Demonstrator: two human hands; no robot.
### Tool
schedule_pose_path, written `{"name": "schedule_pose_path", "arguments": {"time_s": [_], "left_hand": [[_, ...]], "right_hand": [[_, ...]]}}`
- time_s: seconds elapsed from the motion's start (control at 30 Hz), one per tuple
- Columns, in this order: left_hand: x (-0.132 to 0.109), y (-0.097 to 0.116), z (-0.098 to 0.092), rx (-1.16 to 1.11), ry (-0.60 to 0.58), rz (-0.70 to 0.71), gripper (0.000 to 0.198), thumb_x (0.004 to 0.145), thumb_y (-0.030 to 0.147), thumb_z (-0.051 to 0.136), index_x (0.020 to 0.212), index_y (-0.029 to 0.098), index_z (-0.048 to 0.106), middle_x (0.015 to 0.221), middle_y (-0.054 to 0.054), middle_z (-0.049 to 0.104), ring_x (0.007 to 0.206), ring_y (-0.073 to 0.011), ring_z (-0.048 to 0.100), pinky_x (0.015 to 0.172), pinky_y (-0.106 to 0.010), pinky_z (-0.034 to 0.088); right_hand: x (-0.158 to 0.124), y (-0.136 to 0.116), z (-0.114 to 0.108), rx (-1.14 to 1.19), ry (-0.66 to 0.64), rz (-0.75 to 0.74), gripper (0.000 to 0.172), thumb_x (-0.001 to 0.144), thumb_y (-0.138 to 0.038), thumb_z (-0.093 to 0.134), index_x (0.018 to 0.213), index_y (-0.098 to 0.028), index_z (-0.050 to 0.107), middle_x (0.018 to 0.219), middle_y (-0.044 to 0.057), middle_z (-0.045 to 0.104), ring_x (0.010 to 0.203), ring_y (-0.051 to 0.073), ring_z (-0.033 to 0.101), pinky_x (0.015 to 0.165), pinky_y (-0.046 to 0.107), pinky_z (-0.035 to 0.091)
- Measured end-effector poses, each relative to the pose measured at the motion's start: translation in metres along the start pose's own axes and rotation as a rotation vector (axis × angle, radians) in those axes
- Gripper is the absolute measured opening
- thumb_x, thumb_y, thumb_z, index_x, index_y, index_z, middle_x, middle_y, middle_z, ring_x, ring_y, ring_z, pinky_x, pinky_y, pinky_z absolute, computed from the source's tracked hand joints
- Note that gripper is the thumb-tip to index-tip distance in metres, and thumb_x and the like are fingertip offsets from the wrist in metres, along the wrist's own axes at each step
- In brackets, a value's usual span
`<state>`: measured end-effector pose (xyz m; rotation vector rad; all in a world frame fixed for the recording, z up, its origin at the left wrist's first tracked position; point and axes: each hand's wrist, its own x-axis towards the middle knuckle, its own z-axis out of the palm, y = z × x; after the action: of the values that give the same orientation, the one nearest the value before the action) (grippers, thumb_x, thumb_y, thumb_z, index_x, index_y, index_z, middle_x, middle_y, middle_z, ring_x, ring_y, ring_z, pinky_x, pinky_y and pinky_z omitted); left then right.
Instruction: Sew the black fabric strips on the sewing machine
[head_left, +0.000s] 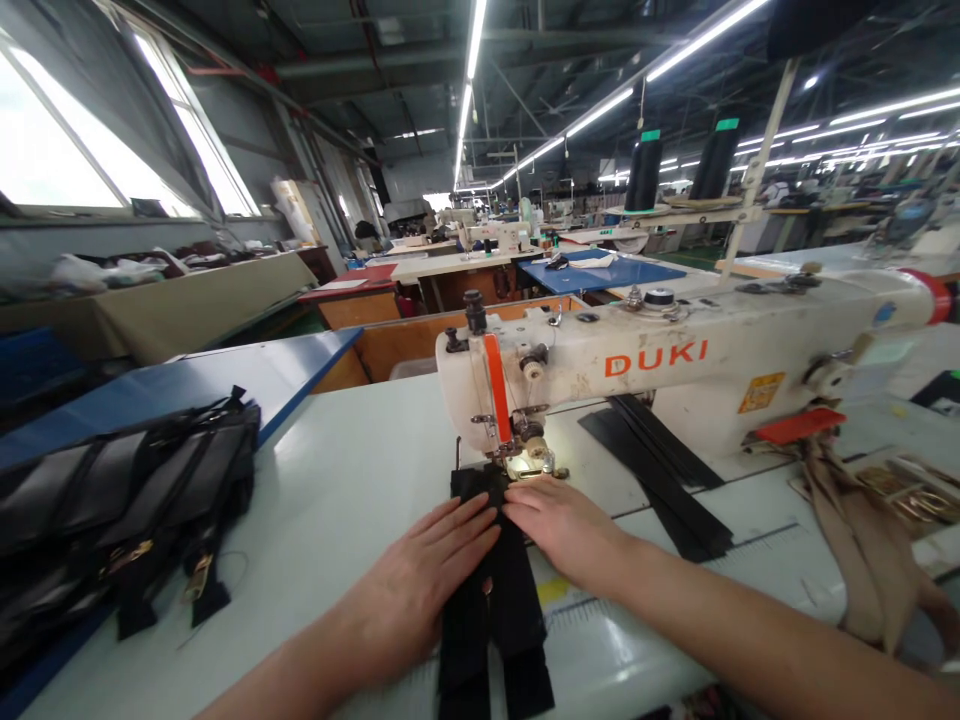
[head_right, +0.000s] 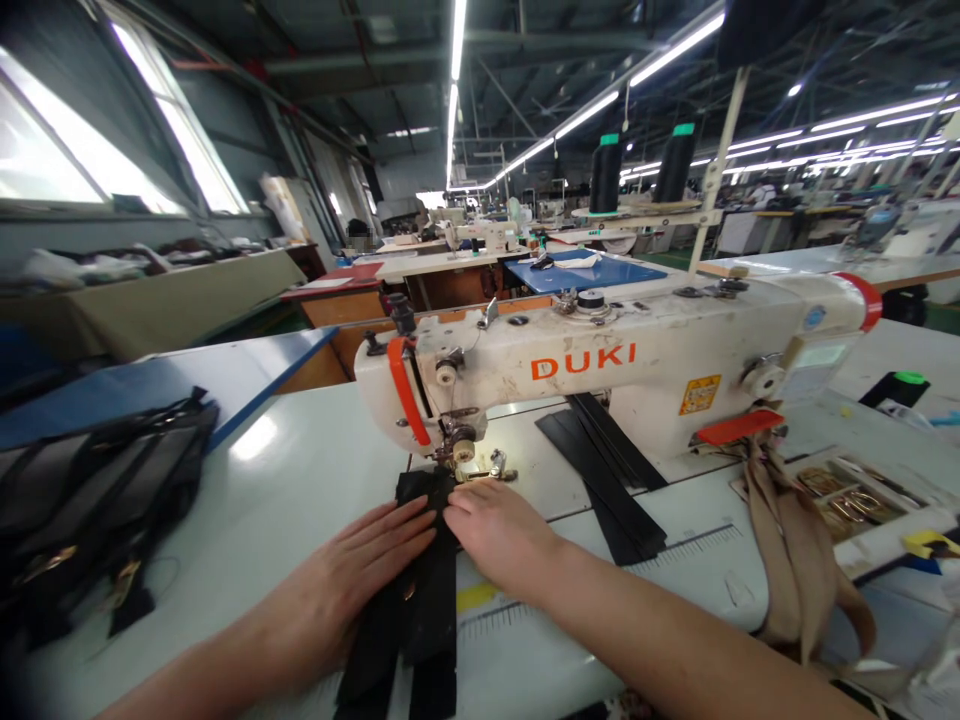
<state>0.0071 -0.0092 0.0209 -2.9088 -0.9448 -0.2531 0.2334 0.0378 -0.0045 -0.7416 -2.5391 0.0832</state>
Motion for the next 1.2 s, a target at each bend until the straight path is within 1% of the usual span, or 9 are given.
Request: {"name": "schedule_pose_path", "arguments": {"time_s": [0.13, 0.23, 0.3, 0.47, 0.57, 0.67, 0.87, 1.07, 1.2], "left_hand": [[-0.028, 0.033, -0.005, -0.051, 0.018, -0.044, 0.081, 0.069, -0.005, 0.039, 0.147, 0.019, 0.034, 0.148, -0.008, 0.046, 0.136, -0.0225, 0.043, 0.11, -0.045, 0.041], [-0.041, 0.044, -0.003, -0.131, 0.113, -0.149, 0.088, 0.067, -0.004, 0.038, 0.149, 0.024, 0.029, 0.149, -0.005, 0.046, 0.133, -0.0208, 0.047, 0.107, -0.041, 0.044], [-0.043, 0.046, -0.001, -0.162, 0.15, -0.205, 0.087, 0.068, -0.004, 0.038, 0.149, 0.026, 0.028, 0.148, -0.003, 0.047, 0.131, -0.0198, 0.049, 0.106, -0.038, 0.045], [-0.042, 0.053, 0.001, -0.189, 0.167, -0.268, 0.089, 0.066, -0.001, 0.042, 0.149, 0.027, 0.028, 0.149, -0.002, 0.046, 0.132, -0.0204, 0.048, 0.108, -0.04, 0.042], [-0.04, 0.063, -0.003, -0.182, 0.163, -0.291, 0.077, 0.077, 0.007, 0.05, 0.149, 0.025, 0.028, 0.148, -0.006, 0.046, 0.131, -0.0222, 0.049, 0.107, -0.04, 0.042], [-0.035, 0.073, -0.006, -0.151, 0.179, -0.277, 0.065, 0.088, 0.024, 0.057, 0.148, 0.023, 0.031, 0.146, -0.009, 0.048, 0.129, -0.0231, 0.052, 0.105, -0.038, 0.044], [-0.014, 0.082, -0.003, -0.04, 0.299, -0.27, 0.037, 0.096, 0.026, 0.051, 0.131, 0.014, 0.052, 0.13, -0.013, 0.064, 0.116, -0.0226, 0.063, 0.098, -0.033, 0.051], [-0.009, 0.082, 0.0, 0.076, 0.335, -0.063, 0.034, 0.103, 0.019, 0.032, 0.116, 0.009, 0.062, 0.112, -0.013, 0.072, 0.103, -0.0201, 0.07, 0.092, -0.031, 0.057], [-0.014, 0.086, 0.008, 0.126, 0.338, 0.041, 0.04, 0.103, 0.014, 0.024, 0.111, 0.007, 0.063, 0.104, -0.014, 0.073, 0.097, -0.0206, 0.071, 0.085, -0.032, 0.06]], "right_hand": [[-0.013, -0.012, -0.01, 0.078, 0.084, 0.089, 0.014, 0.084, -0.007, 0.057, 0.094, -0.014, 0.065, 0.099, 0.007, 0.067, 0.096, 0.022, 0.061, 0.087, 0.035, 0.048], [-0.023, -0.026, -0.015, 0.106, 0.171, 0.226, 0.007, 0.079, -0.013, 0.068, 0.082, -0.015, 0.061, 0.082, 0.006, 0.062, 0.08, 0.023, 0.059, 0.072, 0.036, 0.049], [-0.029, -0.036, -0.016, 0.135, 0.212, 0.297, 0.013, 0.078, -0.012, 0.068, 0.072, -0.016, 0.058, 0.075, 0.005, 0.059, 0.076, 0.023, 0.057, 0.067, 0.034, 0.048], [-0.031, -0.061, -0.015, 0.384, 0.196, 0.307, 0.013, 0.087, -0.007, 0.057, 0.084, -0.017, 0.065, 0.09, 0.005, 0.066, 0.091, 0.021, 0.06, 0.083, 0.034, 0.049], [-0.027, -0.073, -0.014, 0.701, 0.189, 0.306, 0.021, 0.089, -0.006, 0.052, 0.094, -0.018, 0.068, 0.102, 0.006, 0.069, 0.102, 0.021, 0.061, 0.094, 0.033, 0.046], [-0.025, -0.078, -0.011, 0.846, 0.208, 0.332, 0.03, 0.086, -0.001, 0.051, 0.099, -0.02, 0.07, 0.102, 0.004, 0.071, 0.101, 0.019, 0.063, 0.093, 0.03, 0.047], [-0.03, -0.074, -0.007, 0.72, 0.139, 0.253, 0.033, 0.081, 0.003, 0.054, 0.094, -0.021, 0.071, 0.106, 0.004, 0.07, 0.111, 0.022, 0.058, 0.101, 0.039, 0.039], [-0.053, -0.082, -0.023, 0.392, -0.13, 0.207, 0.019, 0.086, -0.013, 0.06, 0.103, -0.017, 0.068, 0.113, 0.008, 0.068, 0.115, 0.026, 0.052, 0.108, 0.047, 0.031], [-0.083, -0.094, -0.023, 0.278, -0.057, 0.102, 0.031, 0.092, -0.022, 0.055, 0.122, -0.014, 0.06, 0.122, 0.009, 0.064, 0.118, 0.022, 0.051, 0.111, 0.036, 0.032]]}}
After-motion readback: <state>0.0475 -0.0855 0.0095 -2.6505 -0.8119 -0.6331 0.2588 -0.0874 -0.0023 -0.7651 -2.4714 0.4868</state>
